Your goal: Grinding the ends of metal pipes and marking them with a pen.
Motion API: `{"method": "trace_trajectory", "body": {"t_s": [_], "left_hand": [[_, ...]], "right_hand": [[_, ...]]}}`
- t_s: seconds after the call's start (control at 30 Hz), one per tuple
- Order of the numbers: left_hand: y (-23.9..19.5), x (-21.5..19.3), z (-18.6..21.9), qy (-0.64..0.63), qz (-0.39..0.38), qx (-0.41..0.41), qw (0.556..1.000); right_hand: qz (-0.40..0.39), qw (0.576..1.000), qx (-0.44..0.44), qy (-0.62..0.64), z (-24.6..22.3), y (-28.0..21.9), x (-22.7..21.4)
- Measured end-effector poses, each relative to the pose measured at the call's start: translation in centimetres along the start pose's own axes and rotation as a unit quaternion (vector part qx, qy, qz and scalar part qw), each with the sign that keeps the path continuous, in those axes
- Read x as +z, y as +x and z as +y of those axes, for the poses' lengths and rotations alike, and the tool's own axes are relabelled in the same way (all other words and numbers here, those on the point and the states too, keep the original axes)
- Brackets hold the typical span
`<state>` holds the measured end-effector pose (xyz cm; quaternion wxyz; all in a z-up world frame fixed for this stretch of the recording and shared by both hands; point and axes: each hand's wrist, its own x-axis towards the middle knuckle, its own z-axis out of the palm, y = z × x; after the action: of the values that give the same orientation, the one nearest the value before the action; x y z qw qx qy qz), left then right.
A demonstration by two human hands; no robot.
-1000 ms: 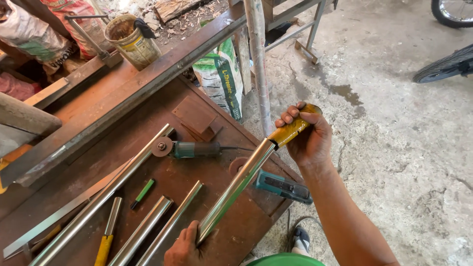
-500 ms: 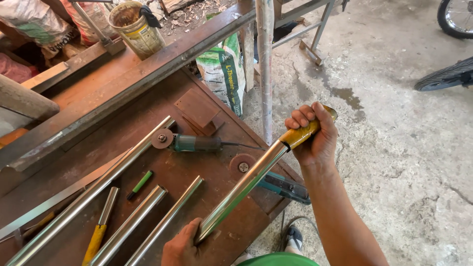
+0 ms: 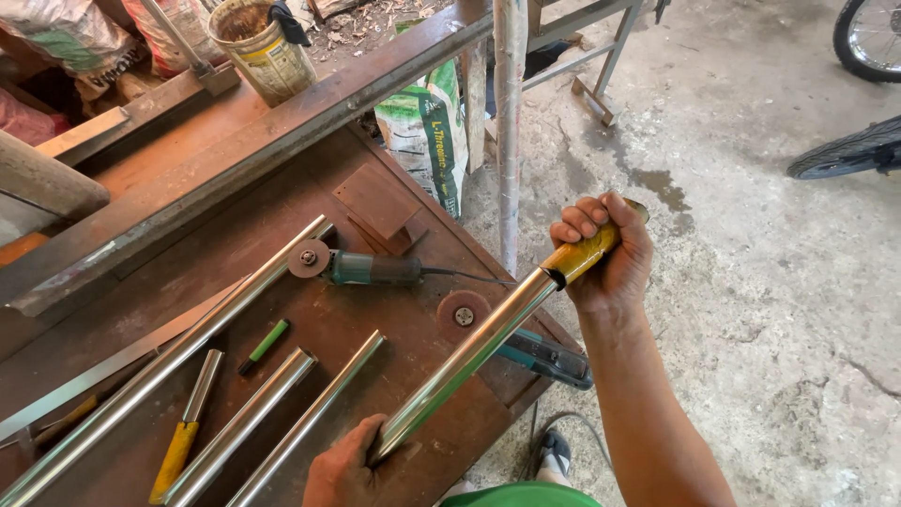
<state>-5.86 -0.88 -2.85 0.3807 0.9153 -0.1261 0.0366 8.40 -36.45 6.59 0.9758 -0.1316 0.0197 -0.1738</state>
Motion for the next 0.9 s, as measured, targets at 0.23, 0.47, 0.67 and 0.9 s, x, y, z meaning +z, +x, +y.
{"method": "trace_trajectory", "body": {"t_s": [0.23,0.47,0.67,0.9], "left_hand": [[-0.3,0.0,0.9,0.020,0.023,0.028,0.999],[-0.4,0.1,0.4,0.011,0.012,0.025,1.000],[-0.2,-1.1,2.3,-0.039,-0.022,-0.029,0.999],[-0.9,-0.2,0.8,0.004,0.015,0.021,1.000]], "right_hand": [[0.036,0.999,-0.003,-0.034,-0.7,-0.5,0.5],[0.065,0.995,-0.035,-0.063,-0.7,-0.9,1.0],[-0.014,0.998,-0.017,-0.058,-1.0,-1.0,0.8],[-0.060,0.994,0.043,-0.076,-1.1,-1.0,1.0]]}}
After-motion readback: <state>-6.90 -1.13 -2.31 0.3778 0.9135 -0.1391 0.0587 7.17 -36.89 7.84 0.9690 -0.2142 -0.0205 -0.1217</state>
